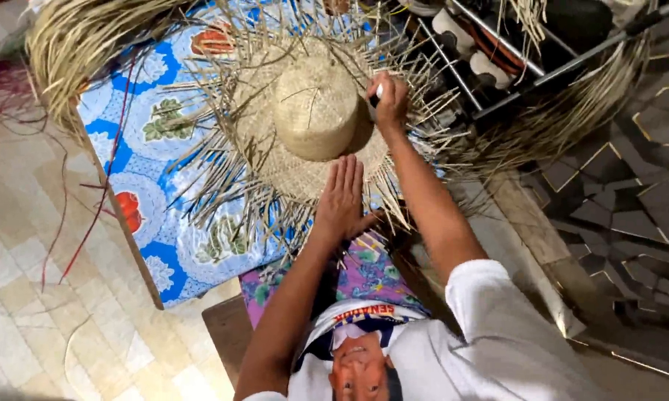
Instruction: The person uses a small bottle to apply a liquid to the brim of a straw hat and then rubs the brim with their hand to clean it. The hat remains on the table throughout the process.
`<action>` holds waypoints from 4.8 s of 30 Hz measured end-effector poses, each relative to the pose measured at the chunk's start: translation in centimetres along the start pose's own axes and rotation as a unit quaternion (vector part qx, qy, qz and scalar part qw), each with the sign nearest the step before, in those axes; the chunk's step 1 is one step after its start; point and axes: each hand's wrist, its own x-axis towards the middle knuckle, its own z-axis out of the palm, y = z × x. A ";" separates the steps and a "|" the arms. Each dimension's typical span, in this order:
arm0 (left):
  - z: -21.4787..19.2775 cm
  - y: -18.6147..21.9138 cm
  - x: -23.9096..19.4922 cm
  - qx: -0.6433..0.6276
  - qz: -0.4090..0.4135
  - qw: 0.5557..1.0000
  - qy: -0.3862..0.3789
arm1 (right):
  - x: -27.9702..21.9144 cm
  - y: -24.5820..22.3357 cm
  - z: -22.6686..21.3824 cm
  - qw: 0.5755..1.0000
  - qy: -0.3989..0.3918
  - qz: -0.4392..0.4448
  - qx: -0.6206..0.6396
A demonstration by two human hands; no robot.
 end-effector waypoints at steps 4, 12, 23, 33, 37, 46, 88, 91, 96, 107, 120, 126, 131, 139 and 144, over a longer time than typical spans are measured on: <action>-0.1 0.0 0.0 0.016 -0.001 1.000 -0.010 | -6.4 -2.1 -1.3 0.998 0.032 0.027 0.057; -0.2 0.0 0.3 0.011 -0.002 1.000 -0.018 | -3.7 0.1 -2.0 0.998 0.032 0.003 0.059; -0.7 0.2 0.1 0.004 -0.005 1.000 -0.003 | -6.0 -2.8 -2.8 0.996 0.022 0.060 0.058; -1.1 0.0 0.4 0.007 -0.007 1.000 -0.010 | -0.3 3.4 -0.8 0.997 0.010 -0.047 0.053; -1.0 0.2 0.1 0.013 -0.005 1.000 -0.006 | 2.3 2.2 -0.1 0.996 -0.001 -0.028 0.082; -1.2 0.0 0.1 0.030 -0.009 0.999 -0.032 | -7.1 -4.3 -2.0 1.000 -0.014 -0.024 0.010; -1.6 -0.1 0.1 0.034 -0.005 0.998 -0.045 | -6.7 -2.5 0.5 0.996 -0.003 0.019 -0.091; -1.0 -0.1 0.3 0.031 -0.009 0.998 -0.048 | -2.0 1.4 0.8 0.993 -0.001 -0.025 -0.112; -1.5 -0.1 0.1 0.029 -0.007 0.999 -0.037 | 2.3 3.8 2.7 0.998 0.016 0.049 -0.027; -1.1 -0.2 0.0 0.024 -0.004 0.999 -0.030 | -4.1 1.1 -2.6 0.997 -0.024 -0.048 0.061; 2.3 -1.9 -0.7 0.111 0.033 0.990 0.076 | 1.8 1.0 -0.4 0.986 -0.018 0.002 0.167; -3.3 -4.8 -4.5 -0.070 0.060 0.983 -0.161 | -3.4 -1.6 -2.6 0.996 -0.012 0.009 0.084; -15.2 -4.2 -6.4 -0.298 0.021 0.920 -0.255 | -4.2 -4.9 -2.3 0.998 0.007 0.034 0.046; -5.3 1.2 -1.5 -0.286 0.021 0.958 -0.008 | 1.2 -20.6 -6.4 0.938 0.090 0.082 0.323; -1.4 2.8 -0.2 -0.079 0.010 0.996 0.049 | -4.7 -15.5 -1.5 0.976 0.068 0.040 0.205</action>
